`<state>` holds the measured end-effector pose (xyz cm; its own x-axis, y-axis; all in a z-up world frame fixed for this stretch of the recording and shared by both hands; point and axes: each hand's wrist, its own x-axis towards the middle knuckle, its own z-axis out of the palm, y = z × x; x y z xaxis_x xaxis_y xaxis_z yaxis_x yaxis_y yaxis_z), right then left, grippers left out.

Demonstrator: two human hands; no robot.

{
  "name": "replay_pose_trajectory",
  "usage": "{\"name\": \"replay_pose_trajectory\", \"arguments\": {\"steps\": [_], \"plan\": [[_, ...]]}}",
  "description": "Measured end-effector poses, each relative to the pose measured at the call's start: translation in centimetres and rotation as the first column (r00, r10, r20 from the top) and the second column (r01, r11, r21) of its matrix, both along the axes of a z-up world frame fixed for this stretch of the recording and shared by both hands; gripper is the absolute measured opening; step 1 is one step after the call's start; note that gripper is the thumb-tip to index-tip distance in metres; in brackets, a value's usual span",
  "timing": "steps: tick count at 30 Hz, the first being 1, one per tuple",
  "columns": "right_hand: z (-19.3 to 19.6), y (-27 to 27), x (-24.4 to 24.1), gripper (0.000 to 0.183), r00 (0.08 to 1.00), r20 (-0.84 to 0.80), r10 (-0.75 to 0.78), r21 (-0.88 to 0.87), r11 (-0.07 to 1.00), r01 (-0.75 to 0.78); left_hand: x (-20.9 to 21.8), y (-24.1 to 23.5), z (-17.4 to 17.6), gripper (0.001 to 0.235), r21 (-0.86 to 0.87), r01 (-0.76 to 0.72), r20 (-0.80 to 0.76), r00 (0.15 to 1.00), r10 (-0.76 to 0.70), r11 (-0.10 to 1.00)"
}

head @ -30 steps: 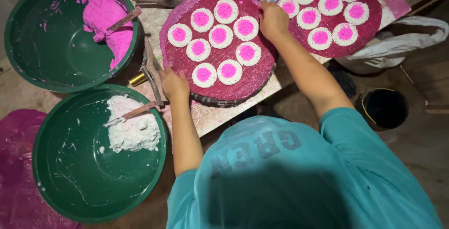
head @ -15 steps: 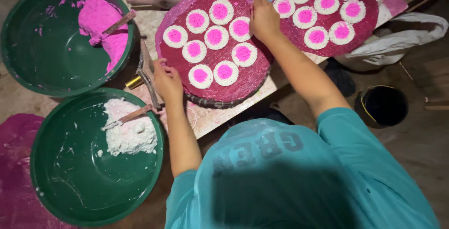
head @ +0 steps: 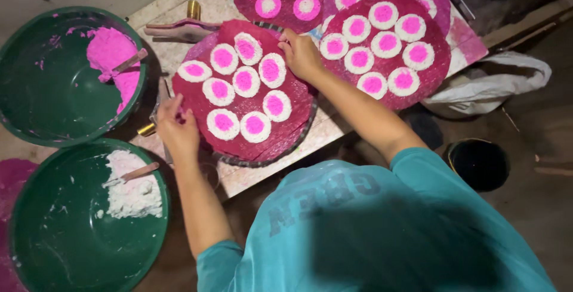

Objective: The person scoops white and pink powders into a cylindrical mold, presses them into a flat surface, and removes the mold to form layered circular shapes. The person repeats this process to create multiple decorative circles.

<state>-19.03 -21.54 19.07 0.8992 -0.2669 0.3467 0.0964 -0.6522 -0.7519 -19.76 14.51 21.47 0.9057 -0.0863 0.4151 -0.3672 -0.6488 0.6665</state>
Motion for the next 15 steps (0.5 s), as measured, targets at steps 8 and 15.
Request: {"name": "replay_pose_trajectory", "arguments": {"steps": [8, 15], "plan": [[5.1, -13.2, -8.0, 0.013, 0.997, 0.003, -0.084, 0.259, 0.963, 0.080, -0.3, -11.2, 9.4, 0.041, -0.170, 0.224, -0.088, 0.966, -0.241, 0.960], [3.5, -27.5, -19.5, 0.008, 0.905, 0.335, -0.263, -0.083, 0.948, 0.306, 1.3, -31.3, 0.8, 0.046, -0.272, 0.507, -0.106, 0.829, -0.549, 0.818]]}}
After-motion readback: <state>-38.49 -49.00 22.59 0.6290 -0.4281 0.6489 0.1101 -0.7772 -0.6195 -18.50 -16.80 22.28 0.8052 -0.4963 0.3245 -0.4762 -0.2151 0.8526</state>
